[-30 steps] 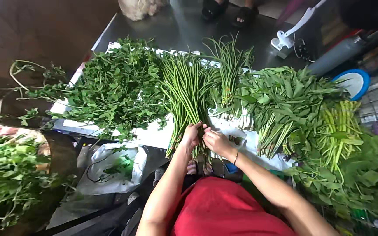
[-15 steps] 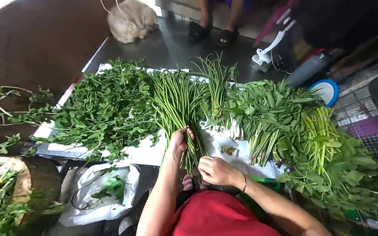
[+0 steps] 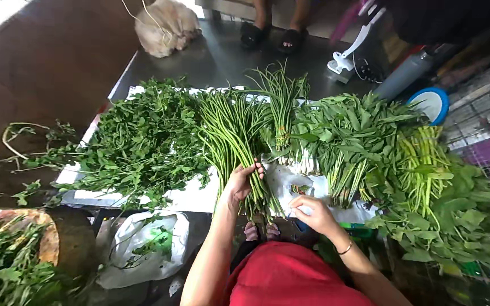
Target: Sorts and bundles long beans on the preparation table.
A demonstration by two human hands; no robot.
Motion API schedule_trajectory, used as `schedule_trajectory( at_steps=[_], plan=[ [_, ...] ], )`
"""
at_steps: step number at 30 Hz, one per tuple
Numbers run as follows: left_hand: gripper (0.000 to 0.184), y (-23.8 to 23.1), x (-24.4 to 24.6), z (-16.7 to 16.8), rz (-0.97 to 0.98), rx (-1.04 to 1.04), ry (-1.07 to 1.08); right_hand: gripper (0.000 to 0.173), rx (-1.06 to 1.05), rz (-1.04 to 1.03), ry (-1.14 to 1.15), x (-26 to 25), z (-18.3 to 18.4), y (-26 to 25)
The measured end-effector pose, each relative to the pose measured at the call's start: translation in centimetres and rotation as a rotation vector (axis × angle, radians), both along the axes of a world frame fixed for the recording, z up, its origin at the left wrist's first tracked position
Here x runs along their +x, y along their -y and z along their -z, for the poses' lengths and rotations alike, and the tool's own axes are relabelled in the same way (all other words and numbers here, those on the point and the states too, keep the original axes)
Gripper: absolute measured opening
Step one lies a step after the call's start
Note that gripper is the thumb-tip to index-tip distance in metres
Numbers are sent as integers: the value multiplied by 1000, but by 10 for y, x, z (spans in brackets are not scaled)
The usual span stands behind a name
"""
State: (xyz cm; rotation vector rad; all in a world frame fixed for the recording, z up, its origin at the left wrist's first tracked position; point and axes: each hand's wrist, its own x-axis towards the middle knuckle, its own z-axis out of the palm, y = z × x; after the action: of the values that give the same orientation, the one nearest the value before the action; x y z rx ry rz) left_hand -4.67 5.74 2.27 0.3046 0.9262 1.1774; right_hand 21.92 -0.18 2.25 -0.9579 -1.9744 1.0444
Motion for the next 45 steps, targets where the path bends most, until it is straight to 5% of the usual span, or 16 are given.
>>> schedule_trajectory(
  at_steps=[12,15,21,26,33,45],
  plan=[
    [24,43,18,38,-95,-158,87,11,-450,79,-216,-17,-1,-42],
    [26,45,16,41,-99,-176,83,26,-469,58,58,-17,14,-59],
    [26,44,19,39,-103,-195,75,14,-414,212,108,-1,18,-66],
    [26,42,21,39,-99,-193,63,25,-251,161,637,0,19,-64],
    [27,43,28,36,-88,-169,50,38,-564,39,245,-70,22,-42],
    [26,47,21,41,-68,-201,5,21,-919,127,-89,-87,39,-37]
  ],
)
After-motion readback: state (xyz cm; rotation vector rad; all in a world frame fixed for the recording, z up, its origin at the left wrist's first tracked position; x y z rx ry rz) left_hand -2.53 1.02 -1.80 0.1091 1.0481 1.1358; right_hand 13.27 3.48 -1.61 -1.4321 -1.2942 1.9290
